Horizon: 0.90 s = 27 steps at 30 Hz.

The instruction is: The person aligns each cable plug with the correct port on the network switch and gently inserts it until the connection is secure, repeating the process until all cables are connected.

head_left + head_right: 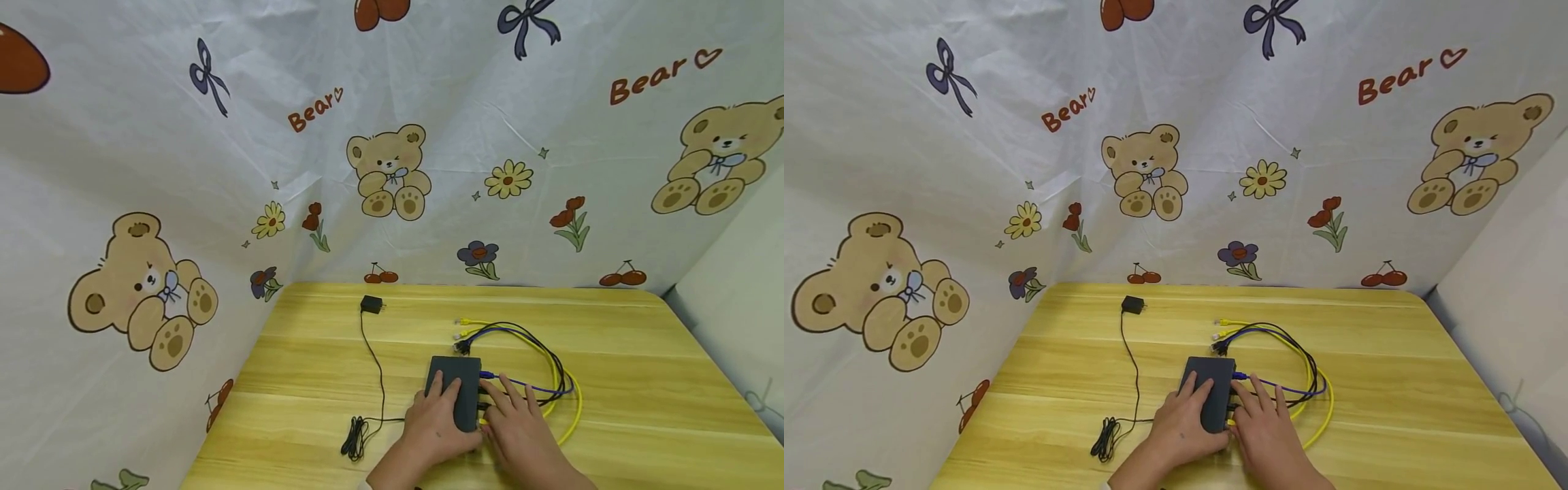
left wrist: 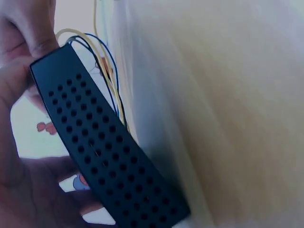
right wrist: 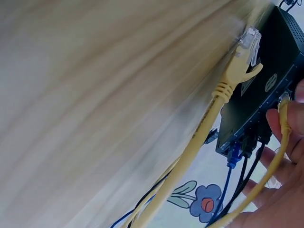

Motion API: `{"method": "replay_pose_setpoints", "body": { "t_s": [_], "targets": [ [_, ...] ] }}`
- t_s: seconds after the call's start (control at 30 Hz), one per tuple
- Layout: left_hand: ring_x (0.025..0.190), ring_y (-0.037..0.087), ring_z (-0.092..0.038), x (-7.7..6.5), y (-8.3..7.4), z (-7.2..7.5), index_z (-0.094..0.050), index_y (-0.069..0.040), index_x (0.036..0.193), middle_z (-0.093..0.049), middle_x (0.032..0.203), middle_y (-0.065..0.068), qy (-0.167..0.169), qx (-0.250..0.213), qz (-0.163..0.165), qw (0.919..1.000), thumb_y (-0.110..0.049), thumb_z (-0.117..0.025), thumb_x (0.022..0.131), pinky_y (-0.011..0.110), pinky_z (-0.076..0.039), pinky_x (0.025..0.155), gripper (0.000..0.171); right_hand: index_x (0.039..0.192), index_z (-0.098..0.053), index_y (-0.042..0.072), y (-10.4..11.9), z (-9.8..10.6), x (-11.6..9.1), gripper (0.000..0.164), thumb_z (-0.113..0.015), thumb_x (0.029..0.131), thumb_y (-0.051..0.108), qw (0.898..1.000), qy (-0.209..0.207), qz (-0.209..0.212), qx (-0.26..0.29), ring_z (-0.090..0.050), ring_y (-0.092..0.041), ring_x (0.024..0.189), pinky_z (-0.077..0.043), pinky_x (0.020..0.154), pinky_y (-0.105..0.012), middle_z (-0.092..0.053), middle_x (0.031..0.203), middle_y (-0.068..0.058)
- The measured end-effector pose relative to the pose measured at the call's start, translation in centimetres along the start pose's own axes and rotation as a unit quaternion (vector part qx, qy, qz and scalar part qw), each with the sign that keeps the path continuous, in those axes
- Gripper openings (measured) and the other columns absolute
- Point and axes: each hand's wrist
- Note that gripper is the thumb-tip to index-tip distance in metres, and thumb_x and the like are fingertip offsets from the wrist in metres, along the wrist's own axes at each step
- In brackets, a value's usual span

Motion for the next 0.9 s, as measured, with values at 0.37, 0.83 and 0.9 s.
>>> {"method": "replay_pose_setpoints", "body": {
  "t_s": [0.37, 0.83, 0.9],
  "targets": [
    [0.144, 0.049, -0.027, -0.24, 0.77, 0.87, -0.007, -0.048, 0.157, -0.004, 0.168, 0.002, 0.093, 0.083, -0.068, 0.9899, -0.075, -0.08, 0.061, 0.06, -0.047, 0.089, 0.124, 0.08, -0.059, 0.023, 0.07, -0.06, 0.39, 0.017, -0.072, 0.091, 0.026, 1.0, 0.004, -0.005, 0.0, -0.037, -0.042, 0.141, -0.028, 0.102, -0.076, -0.053, 0.144, -0.009],
    [0.139, 0.045, -0.036, -0.06, 0.77, 0.32, -0.02, -0.046, 0.156, -0.015, 0.166, 0.001, 0.056, 0.084, -0.079, 0.9918, -0.072, -0.08, 0.064, 0.057, -0.046, 0.089, 0.113, 0.078, -0.057, 0.016, 0.38, 0.14, 0.85, 0.02, -0.074, 0.089, 0.015, 0.998, 0.029, 0.001, 0.055, -0.023, -0.042, 0.148, -0.021, 0.108, -0.073, -0.049, 0.148, -0.017],
    [0.139, 0.047, -0.036, -0.11, 0.75, 0.33, -0.022, -0.046, 0.156, -0.016, 0.166, 0.002, 0.054, 0.082, -0.083, 0.9917, -0.071, -0.08, 0.064, 0.059, -0.046, 0.089, 0.112, 0.079, -0.058, 0.015, 0.47, 0.21, 0.94, 0.019, -0.074, 0.089, 0.015, 0.998, 0.038, -0.002, 0.053, -0.022, -0.041, 0.148, -0.019, 0.11, -0.071, -0.049, 0.149, -0.016]
  ]
}}
Point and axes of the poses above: each hand's wrist, its own x-axis towards the middle knuckle, its own z-axis out of the back of the hand, y = z × x
